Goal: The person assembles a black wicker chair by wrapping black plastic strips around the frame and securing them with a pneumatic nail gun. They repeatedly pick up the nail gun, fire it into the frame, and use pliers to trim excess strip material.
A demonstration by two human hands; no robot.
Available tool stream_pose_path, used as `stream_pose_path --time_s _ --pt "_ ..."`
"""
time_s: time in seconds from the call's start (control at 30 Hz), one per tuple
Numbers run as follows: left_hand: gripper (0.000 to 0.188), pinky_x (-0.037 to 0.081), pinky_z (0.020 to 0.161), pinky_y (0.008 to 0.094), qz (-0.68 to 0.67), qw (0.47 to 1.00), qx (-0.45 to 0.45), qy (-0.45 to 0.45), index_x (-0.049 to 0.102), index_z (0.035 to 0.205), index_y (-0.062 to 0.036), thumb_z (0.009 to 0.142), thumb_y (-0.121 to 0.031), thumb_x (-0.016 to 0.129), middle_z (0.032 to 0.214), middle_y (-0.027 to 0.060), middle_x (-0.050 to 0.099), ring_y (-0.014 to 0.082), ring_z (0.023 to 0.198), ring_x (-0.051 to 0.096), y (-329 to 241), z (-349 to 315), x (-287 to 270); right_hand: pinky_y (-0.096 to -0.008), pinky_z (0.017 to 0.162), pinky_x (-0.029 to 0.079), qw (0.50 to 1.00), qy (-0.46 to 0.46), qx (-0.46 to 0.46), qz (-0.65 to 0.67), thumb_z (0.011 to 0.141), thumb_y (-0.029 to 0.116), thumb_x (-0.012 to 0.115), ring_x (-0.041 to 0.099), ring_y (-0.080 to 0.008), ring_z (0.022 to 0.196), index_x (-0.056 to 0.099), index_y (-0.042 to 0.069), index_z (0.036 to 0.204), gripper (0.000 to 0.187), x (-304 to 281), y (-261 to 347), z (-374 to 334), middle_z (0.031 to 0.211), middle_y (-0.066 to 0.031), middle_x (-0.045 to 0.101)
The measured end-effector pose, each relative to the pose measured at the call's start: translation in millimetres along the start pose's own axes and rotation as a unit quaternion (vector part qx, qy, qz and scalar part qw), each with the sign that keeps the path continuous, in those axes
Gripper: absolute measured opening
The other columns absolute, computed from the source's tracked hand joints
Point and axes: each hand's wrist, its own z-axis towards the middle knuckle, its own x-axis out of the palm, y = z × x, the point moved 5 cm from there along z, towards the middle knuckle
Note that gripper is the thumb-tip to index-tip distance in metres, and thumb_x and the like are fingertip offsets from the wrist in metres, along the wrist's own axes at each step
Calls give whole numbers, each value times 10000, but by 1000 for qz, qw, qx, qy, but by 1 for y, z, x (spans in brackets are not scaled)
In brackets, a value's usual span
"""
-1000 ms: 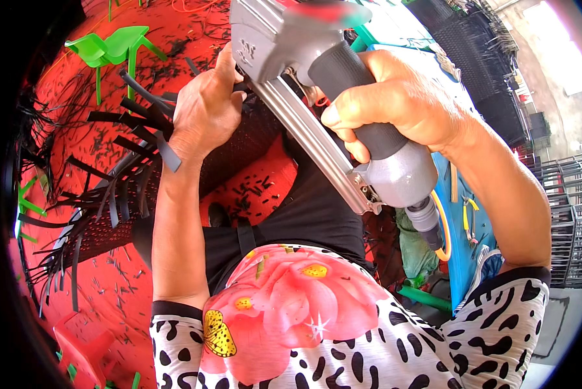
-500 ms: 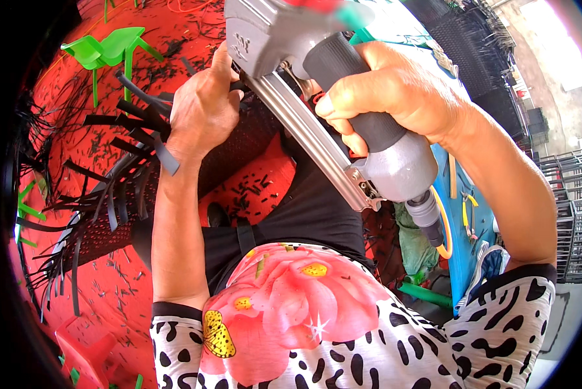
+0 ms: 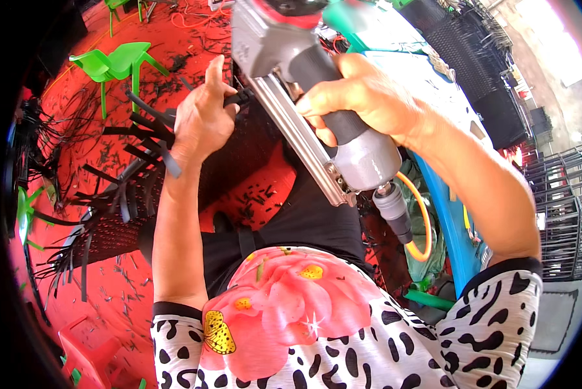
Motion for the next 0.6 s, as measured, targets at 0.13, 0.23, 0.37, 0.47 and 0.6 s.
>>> stream_pose_path --time_s 0.13,0.23,0.37,0.47,0.6 --pt "755 488 777 430 -15 1000 -4 13 311 1394 -64 732 -25 672 936 90 669 331 888 635 -7 -1 -8 -280 502 458 994 -76 -10 72 813 145 601 535 -151 517 506 -59 1118 379 -30 -8 -13 701 -89 539" --pt "742 486 780 432 -23 999 24 -7 309 1400 -65 745 -26 655 945 87 671 340 891 632 -7 -1 -10 -288 510 489 982 -144 -26 115 829 143 607 550 -151 542 489 -11 1064 304 -75 -27 -13 722 -97 552" --pt "730 477 789 434 -14 999 -18 27 315 1407 -77 753 -5 631 950 97 673 348 890 629 -8 5 -13 -304 555 516 971 -217 -46 85 744 73 604 593 -169 593 393 46 1167 473 -144 -78 5 751 -113 576" --pt "726 490 756 432 -8 999 -23 31 323 1395 -51 742 11 635 918 86 663 328 824 637 -6 2 -15 -317 500 494 955 -294 44 -24 721 36 618 573 -175 544 43 3 1457 934 -191 -135 35 718 -112 568" --pt "721 478 760 430 -24 998 -28 50 343 1391 -42 739 31 641 921 103 658 333 847 629 -16 18 -10 -412 825 502 810 -387 211 -386 698 137 666 645 -325 935 139 -34 1458 940 -277 -215 56 1016 -224 645"
